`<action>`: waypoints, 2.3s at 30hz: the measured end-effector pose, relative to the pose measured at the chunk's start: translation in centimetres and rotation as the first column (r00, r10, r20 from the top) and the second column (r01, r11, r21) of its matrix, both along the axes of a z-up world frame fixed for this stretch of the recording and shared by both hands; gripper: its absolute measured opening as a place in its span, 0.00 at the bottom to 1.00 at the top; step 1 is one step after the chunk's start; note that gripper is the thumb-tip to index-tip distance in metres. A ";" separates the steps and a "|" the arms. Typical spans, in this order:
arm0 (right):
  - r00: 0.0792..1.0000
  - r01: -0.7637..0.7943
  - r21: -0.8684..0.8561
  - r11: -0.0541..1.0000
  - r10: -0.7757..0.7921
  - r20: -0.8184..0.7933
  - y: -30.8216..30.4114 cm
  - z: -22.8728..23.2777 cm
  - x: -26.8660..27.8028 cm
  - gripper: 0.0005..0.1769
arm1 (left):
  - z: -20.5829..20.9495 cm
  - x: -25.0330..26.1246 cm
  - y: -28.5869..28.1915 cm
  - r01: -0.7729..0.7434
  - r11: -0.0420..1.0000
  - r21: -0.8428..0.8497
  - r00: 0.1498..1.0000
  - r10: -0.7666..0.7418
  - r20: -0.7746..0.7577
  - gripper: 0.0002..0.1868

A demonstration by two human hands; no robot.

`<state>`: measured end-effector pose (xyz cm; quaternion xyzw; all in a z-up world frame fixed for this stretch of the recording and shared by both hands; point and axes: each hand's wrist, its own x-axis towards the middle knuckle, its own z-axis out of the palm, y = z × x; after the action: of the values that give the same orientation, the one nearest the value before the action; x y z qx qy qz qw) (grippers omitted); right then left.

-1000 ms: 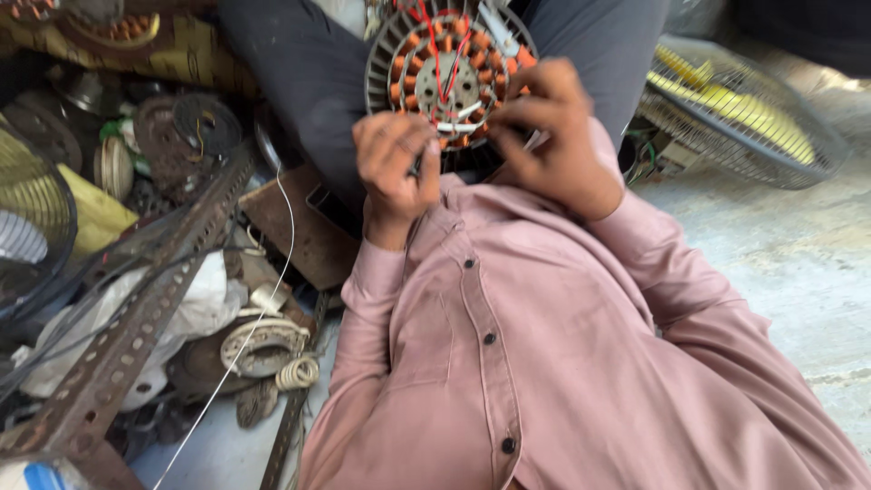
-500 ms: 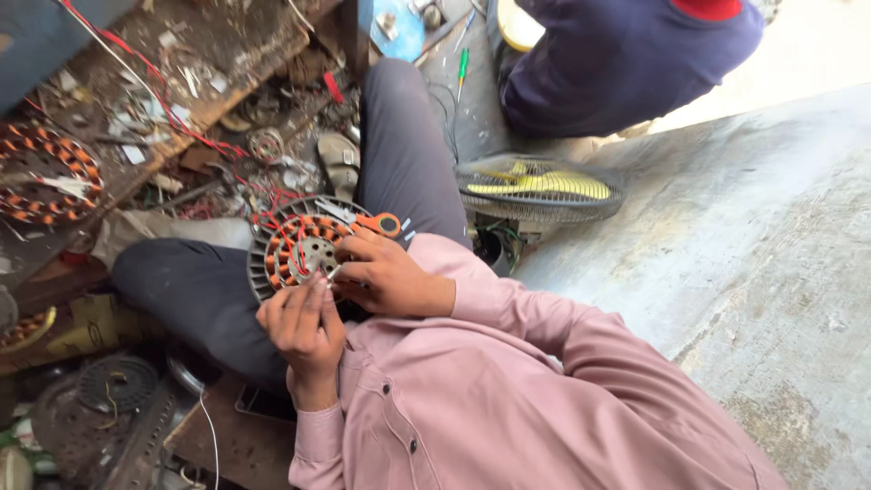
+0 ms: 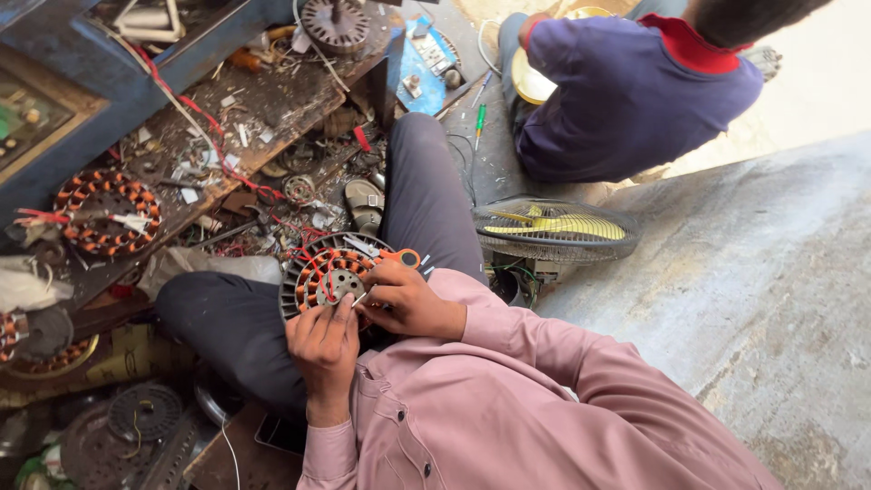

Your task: The person sits on the floor and repairs an electric motor stator. They use orange-handled scissors to cut red wires and then use their hands to twist and arrange the copper windings on the stator core.

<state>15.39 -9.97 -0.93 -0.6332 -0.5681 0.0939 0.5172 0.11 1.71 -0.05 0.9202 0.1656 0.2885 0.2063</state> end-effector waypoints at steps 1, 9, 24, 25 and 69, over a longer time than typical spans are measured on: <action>0.999 -0.016 -0.002 1.000 0.016 -0.033 -0.1 0.3 0.1 0.10 | 0.0 0.1 -0.1 0.013 1.000 0.016 1.000 -0.012 -0.010 0.15; 0.974 -0.085 -0.185 0.979 0.043 -0.221 0.4 2.1 1.3 0.09 | -0.6 0.5 -0.2 0.005 0.999 0.044 0.999 -0.008 0.053 0.17; 0.983 -0.170 -0.384 0.908 0.131 -0.125 2.0 1.4 2.6 0.09 | -2.1 0.9 -0.9 -0.075 0.994 0.083 0.994 0.068 0.083 0.17; 0.986 -0.165 -0.417 0.894 0.136 -0.100 2.2 1.5 2.6 0.09 | -2.3 0.8 -0.9 -0.082 0.992 0.098 0.994 0.073 0.087 0.16; 0.992 0.071 -0.564 0.823 0.000 0.125 3.5 2.9 0.7 0.17 | -0.3 1.3 -1.3 -0.121 0.984 -0.128 0.986 0.134 0.098 0.15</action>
<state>16.06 -6.46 1.98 -0.7731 -0.5327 0.2106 0.2724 1.41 0.45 -0.32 0.8767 0.2301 0.3391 0.2518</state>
